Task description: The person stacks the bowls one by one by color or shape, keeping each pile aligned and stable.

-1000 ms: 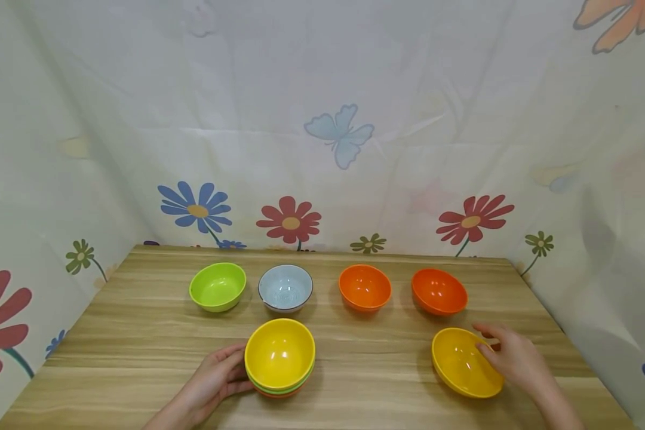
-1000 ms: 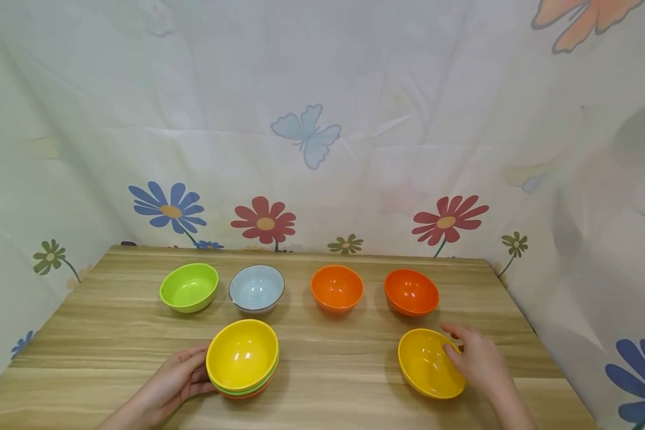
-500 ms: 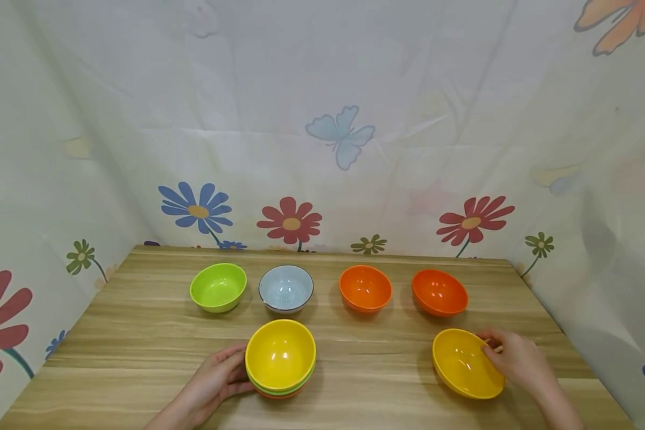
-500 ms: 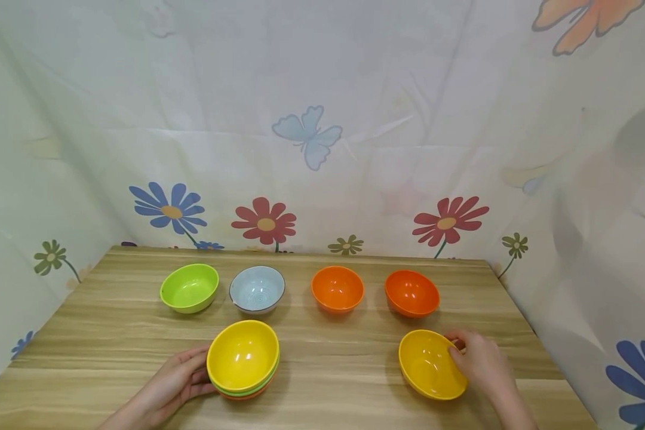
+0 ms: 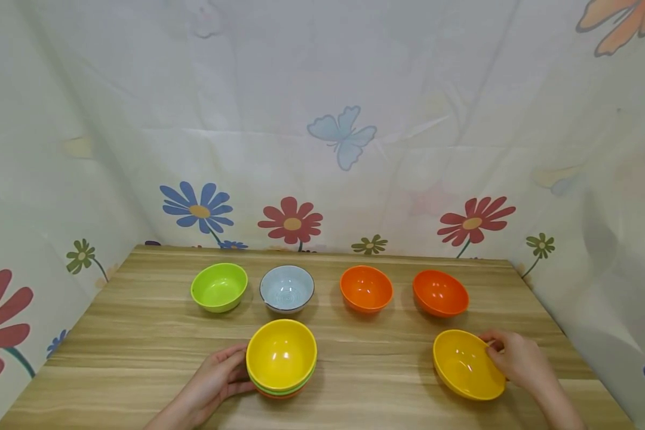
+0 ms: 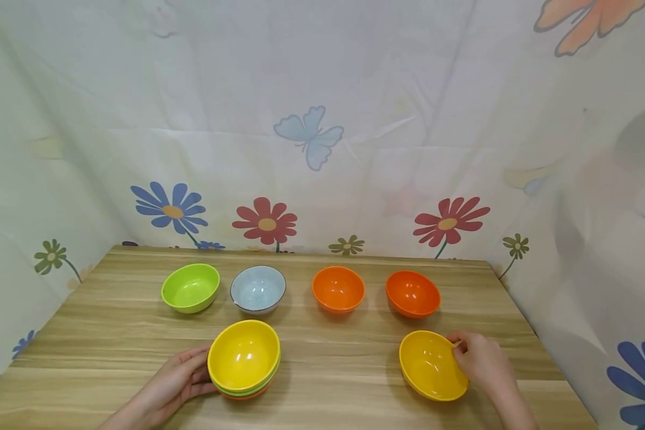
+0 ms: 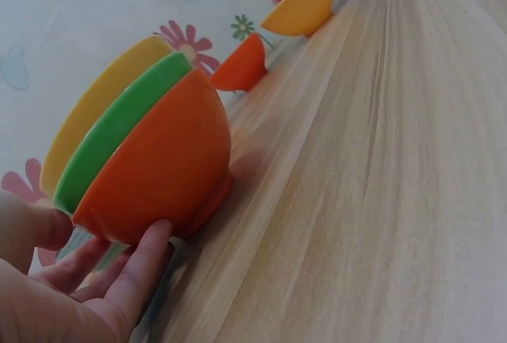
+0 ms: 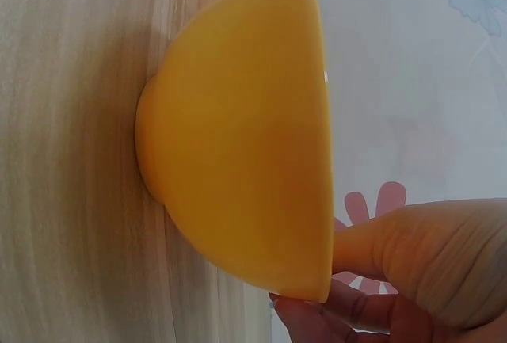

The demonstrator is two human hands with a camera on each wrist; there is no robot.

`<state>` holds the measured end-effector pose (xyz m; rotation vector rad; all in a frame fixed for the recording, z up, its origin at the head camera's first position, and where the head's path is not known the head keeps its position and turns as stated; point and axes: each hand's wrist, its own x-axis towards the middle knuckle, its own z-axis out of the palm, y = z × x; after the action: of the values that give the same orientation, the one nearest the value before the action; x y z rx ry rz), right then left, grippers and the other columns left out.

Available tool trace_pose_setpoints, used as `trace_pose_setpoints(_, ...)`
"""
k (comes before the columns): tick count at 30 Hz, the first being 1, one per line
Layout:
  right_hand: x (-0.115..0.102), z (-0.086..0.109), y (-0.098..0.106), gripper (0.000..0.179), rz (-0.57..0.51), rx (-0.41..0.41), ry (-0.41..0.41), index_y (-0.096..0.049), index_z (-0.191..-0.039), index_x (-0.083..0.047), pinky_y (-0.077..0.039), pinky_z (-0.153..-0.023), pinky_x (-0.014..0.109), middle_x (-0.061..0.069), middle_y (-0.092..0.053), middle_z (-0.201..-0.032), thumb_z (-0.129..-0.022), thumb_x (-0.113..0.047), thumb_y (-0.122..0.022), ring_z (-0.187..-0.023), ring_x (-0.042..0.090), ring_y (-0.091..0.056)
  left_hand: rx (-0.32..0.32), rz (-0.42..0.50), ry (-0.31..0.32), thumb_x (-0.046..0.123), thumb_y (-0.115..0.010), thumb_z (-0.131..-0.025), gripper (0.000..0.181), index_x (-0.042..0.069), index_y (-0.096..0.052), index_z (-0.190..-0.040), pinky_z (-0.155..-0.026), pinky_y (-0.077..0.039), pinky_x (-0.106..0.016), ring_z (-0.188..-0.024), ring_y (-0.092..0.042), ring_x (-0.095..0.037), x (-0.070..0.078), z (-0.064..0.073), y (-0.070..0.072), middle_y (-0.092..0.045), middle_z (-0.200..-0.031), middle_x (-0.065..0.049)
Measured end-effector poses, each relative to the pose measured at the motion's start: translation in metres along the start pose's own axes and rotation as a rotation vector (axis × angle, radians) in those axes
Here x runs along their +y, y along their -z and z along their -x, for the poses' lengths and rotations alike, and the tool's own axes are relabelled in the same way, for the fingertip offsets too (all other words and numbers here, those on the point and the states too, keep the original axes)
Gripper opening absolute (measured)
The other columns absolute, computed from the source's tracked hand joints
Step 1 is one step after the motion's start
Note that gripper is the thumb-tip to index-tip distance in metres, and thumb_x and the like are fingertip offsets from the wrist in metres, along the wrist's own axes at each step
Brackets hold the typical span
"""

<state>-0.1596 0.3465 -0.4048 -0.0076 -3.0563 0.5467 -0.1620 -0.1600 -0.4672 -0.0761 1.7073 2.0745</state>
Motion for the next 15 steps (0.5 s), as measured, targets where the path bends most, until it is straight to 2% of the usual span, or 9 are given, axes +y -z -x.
trace_pose_setpoints(5, -0.0002, -0.0001, -0.0005, 0.017, 0.013, 0.016, 0.015, -0.068, -0.094, -0.003, -0.042, -0.049, 0.028, 0.011, -0.067, -0.079, -0.08, -0.004, -0.058, -0.06, 0.015, -0.055, 0.004, -0.002, -0.003, 0.026, -0.043, -0.098, 0.052, -0.009, -0.033, -0.136, -0.082, -0.053, -0.041, -0.094, -0.063, -0.019, 0.0007, 0.0014, -0.0003, -0.062, -0.115, -0.011)
trace_pose_setpoints(15, -0.0022, -0.0013, 0.002, 0.02, 0.01, -0.011, -0.025, -0.067, -0.097, 0.0, -0.042, -0.046, 0.028, 0.013, -0.067, -0.081, -0.082, -0.004, -0.054, -0.056, 0.015, -0.053, -0.005, -0.011, 0.001, 0.029, -0.045, -0.097, 0.055, -0.01, -0.033, -0.135, -0.082, -0.053, -0.04, -0.094, -0.063, -0.018, 0.0028, 0.0025, -0.0022, -0.063, -0.113, -0.01)
